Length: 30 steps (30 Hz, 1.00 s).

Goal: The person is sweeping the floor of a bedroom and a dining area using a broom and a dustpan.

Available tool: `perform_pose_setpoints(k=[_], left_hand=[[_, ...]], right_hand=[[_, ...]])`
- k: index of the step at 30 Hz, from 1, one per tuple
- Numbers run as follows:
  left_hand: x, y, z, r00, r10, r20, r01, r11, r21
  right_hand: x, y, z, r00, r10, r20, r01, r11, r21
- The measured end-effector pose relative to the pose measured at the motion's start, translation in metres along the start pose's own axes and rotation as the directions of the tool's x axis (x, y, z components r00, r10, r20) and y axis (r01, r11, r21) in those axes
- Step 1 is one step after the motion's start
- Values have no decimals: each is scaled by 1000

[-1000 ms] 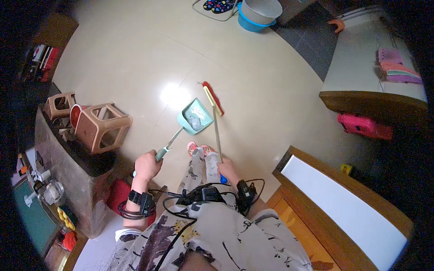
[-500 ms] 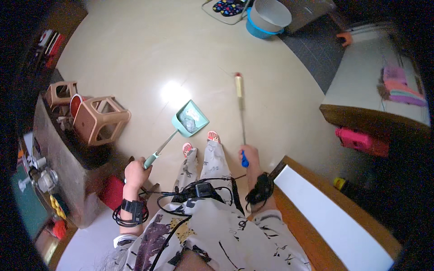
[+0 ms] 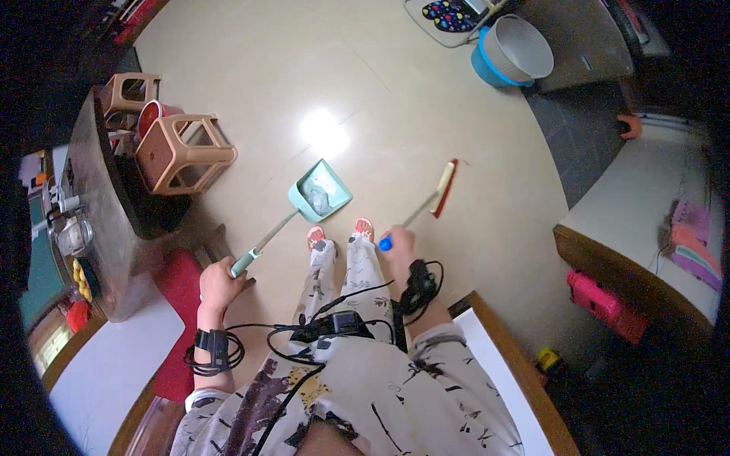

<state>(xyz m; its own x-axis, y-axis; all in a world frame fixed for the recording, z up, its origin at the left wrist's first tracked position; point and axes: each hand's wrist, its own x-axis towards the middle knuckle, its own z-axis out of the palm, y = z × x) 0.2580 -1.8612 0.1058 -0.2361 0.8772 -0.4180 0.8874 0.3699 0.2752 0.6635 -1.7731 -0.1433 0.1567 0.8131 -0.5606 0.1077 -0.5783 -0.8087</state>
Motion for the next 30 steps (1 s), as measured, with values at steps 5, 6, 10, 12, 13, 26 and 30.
perform_pose_setpoints(k=[5,6,10,12,13,26,30], left_hand=[[-2,5,4,998,-56,-12,56,998,-15],[-3,7,4,998,-63,-20,63,998,-22],[-10,11,12,988,-146,-59,139,984,-110],[-15,12,22,980,-186,-68,175,973,-151],[-15,14,27,976,-218,-17,213,964,-157],[-1,39,36,930,-310,200,354,903,-244],[1,40,19,959,-172,223,258,855,-449]], right_hand=[[-70,-100,43,813,577,80,-559,734,385],[-67,-111,28,804,569,174,-589,721,366],[-52,-163,-21,814,497,300,-568,789,234],[-47,-193,-22,881,416,226,-436,899,46],[-36,-197,-21,888,394,237,-413,910,38],[32,-110,64,930,256,263,-100,867,-488],[-35,-81,45,847,233,477,135,774,-619]])
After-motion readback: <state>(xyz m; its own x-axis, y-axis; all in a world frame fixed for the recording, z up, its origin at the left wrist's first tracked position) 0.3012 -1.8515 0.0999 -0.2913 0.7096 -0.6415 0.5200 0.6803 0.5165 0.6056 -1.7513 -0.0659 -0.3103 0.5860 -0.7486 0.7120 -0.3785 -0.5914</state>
